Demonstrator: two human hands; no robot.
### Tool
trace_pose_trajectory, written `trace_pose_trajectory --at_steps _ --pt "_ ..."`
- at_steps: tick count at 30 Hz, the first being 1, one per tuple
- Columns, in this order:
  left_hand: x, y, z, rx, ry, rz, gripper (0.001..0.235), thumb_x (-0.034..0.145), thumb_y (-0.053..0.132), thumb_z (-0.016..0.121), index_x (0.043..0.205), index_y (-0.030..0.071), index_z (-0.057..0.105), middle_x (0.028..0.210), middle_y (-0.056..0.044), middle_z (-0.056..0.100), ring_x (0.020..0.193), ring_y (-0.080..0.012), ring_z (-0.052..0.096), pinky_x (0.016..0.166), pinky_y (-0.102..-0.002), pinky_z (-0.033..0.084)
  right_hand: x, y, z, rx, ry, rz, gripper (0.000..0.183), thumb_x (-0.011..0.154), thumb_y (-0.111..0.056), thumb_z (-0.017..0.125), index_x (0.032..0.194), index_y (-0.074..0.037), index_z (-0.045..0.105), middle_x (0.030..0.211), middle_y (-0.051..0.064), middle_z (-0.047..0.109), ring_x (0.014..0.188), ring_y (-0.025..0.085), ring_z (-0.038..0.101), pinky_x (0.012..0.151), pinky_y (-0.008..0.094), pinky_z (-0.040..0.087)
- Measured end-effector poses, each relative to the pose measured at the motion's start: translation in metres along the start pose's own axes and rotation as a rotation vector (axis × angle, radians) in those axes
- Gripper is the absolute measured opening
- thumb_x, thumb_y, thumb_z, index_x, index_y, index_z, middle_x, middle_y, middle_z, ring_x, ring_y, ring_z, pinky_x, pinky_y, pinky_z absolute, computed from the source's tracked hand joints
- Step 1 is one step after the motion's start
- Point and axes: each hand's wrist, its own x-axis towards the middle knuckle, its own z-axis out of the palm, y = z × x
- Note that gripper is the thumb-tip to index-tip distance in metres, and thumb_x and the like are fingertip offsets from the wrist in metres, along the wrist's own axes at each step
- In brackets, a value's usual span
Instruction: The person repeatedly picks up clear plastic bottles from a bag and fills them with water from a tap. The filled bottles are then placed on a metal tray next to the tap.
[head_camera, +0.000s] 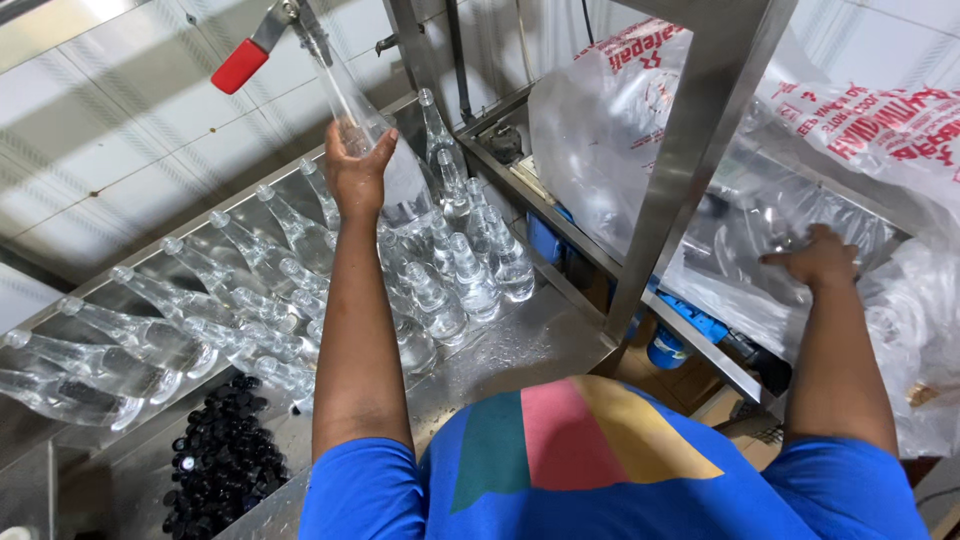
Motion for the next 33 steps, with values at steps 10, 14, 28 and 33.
trace_pose_trajectory --at_steps 10,14,28,33 --pt "0.0 0.002 0.012 0.065 -0.009 -0.084 0.101 0.07 0.077 0.091 0.15 0.023 0.061 0.142 -0.009 0.076 0.124 -0.0325 0.075 0.095 -0.048 0.059 -0.07 0.036 -0.009 0.935 1.276 -0.452 0.057 0.102 -0.011 0.123 0.122 0.002 0.072 0.116 0.012 0.072 0.105 0.024 0.071 0.087 0.038 0.059" --pt "-0.006 0.016 0.006 0.067 -0.048 -0.114 0.094 0.073 0.073 0.09 0.149 0.026 0.061 0.143 -0.008 0.075 0.125 -0.0313 0.074 0.092 -0.048 0.059 -0.129 0.025 -0.023 1.515 0.7 -0.141 0.04 0.109 -0.064 0.077 0.127 -0.029 0.083 0.092 -0.011 0.071 0.069 0.001 0.061 0.067 0.016 0.045" --pt "-0.008 0.019 -0.004 -0.064 -0.104 0.025 0.09 0.077 0.066 0.094 0.145 0.015 0.064 0.141 -0.014 0.075 0.133 -0.037 0.07 0.11 -0.05 0.056 -0.34 -0.188 -0.039 0.676 1.268 -1.722 0.067 0.079 -0.002 0.111 0.133 -0.01 0.071 0.139 0.034 0.063 0.1 0.044 0.081 0.092 0.05 0.066" --pt "-0.012 0.018 0.002 -0.111 -0.065 0.022 0.084 0.078 0.056 0.102 0.142 0.013 0.067 0.135 -0.02 0.077 0.132 -0.0421 0.072 0.117 -0.055 0.056 -0.358 -0.28 -0.049 0.373 1.307 -1.751 0.033 0.101 -0.018 0.089 0.127 -0.036 0.087 0.153 0.027 0.071 0.088 0.034 0.079 0.072 0.04 0.064"
